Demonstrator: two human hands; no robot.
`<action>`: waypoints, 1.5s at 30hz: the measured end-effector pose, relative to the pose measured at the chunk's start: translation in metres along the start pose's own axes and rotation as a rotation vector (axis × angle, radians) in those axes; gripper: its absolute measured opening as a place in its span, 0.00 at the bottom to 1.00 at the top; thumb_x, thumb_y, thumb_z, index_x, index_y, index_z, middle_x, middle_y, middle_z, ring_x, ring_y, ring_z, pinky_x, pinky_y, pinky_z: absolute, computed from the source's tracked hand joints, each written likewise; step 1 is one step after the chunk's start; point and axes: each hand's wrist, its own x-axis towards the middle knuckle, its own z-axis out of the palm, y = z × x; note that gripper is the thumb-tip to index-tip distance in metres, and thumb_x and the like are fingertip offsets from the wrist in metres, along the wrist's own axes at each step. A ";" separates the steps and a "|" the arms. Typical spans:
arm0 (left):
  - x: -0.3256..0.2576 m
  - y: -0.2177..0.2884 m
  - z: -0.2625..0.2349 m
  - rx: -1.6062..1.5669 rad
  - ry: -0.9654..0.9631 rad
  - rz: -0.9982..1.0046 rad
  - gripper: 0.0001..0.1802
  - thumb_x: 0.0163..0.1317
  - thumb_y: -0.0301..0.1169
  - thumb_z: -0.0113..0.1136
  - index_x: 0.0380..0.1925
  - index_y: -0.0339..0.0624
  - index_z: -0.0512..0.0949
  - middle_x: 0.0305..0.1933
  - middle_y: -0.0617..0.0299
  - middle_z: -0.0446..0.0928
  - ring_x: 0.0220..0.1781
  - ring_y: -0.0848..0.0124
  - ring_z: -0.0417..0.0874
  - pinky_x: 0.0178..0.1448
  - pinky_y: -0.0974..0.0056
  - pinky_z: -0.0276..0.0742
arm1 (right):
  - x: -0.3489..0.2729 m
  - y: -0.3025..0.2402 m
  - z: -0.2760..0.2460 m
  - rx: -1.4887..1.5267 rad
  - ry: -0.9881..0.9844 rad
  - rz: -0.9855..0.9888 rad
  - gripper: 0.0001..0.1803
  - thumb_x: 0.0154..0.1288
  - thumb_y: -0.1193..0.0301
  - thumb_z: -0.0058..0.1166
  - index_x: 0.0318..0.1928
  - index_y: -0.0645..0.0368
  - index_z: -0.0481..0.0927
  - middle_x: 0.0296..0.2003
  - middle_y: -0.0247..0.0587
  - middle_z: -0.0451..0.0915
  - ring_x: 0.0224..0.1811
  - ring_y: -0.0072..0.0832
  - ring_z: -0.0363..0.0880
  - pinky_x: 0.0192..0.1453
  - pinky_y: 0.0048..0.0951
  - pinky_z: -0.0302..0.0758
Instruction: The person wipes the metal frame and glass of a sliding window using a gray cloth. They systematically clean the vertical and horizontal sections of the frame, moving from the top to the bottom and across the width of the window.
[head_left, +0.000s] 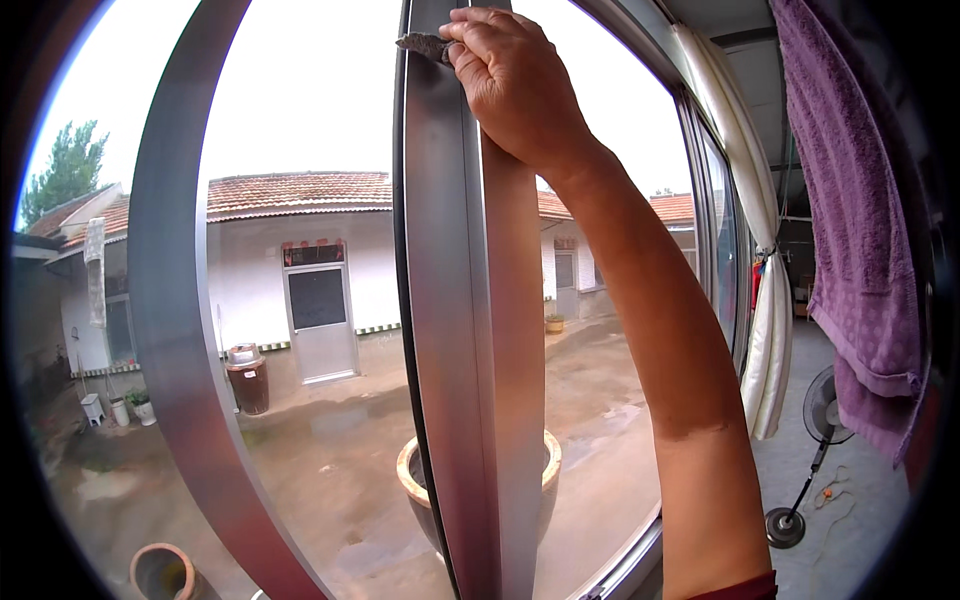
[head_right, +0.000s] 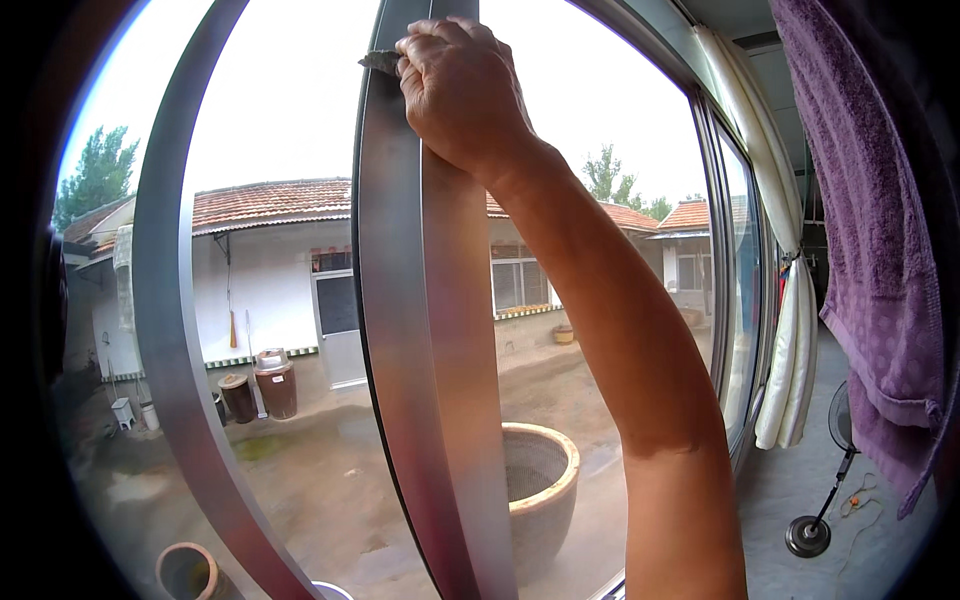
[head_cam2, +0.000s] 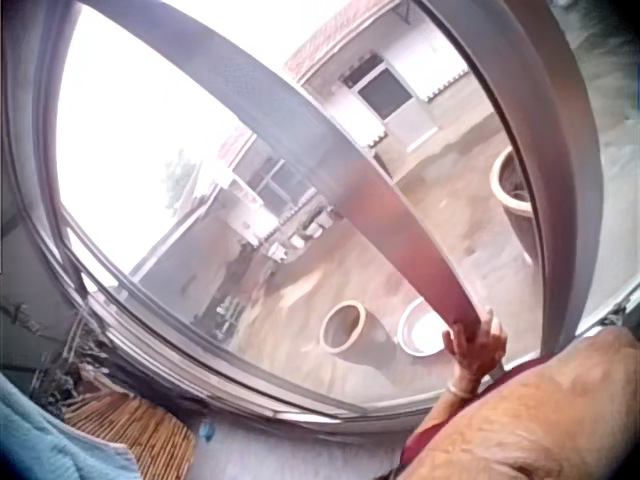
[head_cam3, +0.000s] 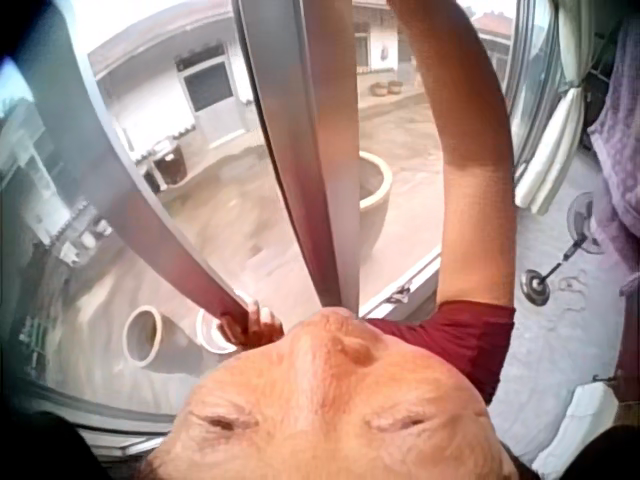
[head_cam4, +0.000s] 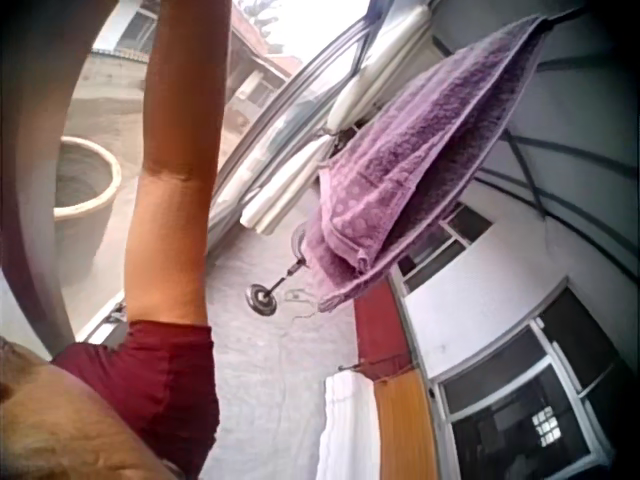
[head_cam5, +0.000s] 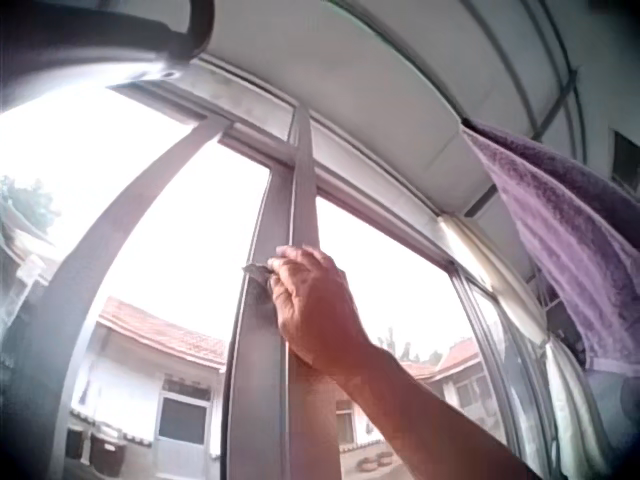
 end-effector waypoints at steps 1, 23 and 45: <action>-0.001 -0.001 -0.008 -0.018 -0.077 -0.037 0.27 0.68 0.69 0.36 0.64 0.87 0.67 0.62 0.59 0.78 0.45 0.71 0.71 0.42 0.67 0.65 | 0.019 0.009 0.008 -0.080 0.019 -0.029 0.15 0.67 0.72 0.52 0.53 0.63 0.78 0.53 0.50 0.80 0.60 0.45 0.74 0.66 0.42 0.70; 0.077 0.001 -0.047 -0.158 0.247 0.013 0.08 0.61 0.38 0.55 0.34 0.50 0.81 0.52 0.57 0.84 0.69 0.38 0.67 0.70 0.28 0.52 | -0.041 -0.045 -0.031 0.077 0.136 0.234 0.15 0.65 0.77 0.54 0.52 0.64 0.79 0.52 0.47 0.77 0.56 0.46 0.75 0.61 0.43 0.74; 0.078 -0.002 -0.060 -0.133 -0.010 -0.008 0.15 0.60 0.38 0.59 0.45 0.47 0.80 0.66 0.67 0.74 0.77 0.41 0.53 0.75 0.32 0.46 | -0.068 -0.175 -0.020 -0.254 -0.223 0.362 0.28 0.70 0.75 0.45 0.63 0.86 0.61 0.62 0.81 0.62 0.66 0.64 0.66 0.72 0.50 0.66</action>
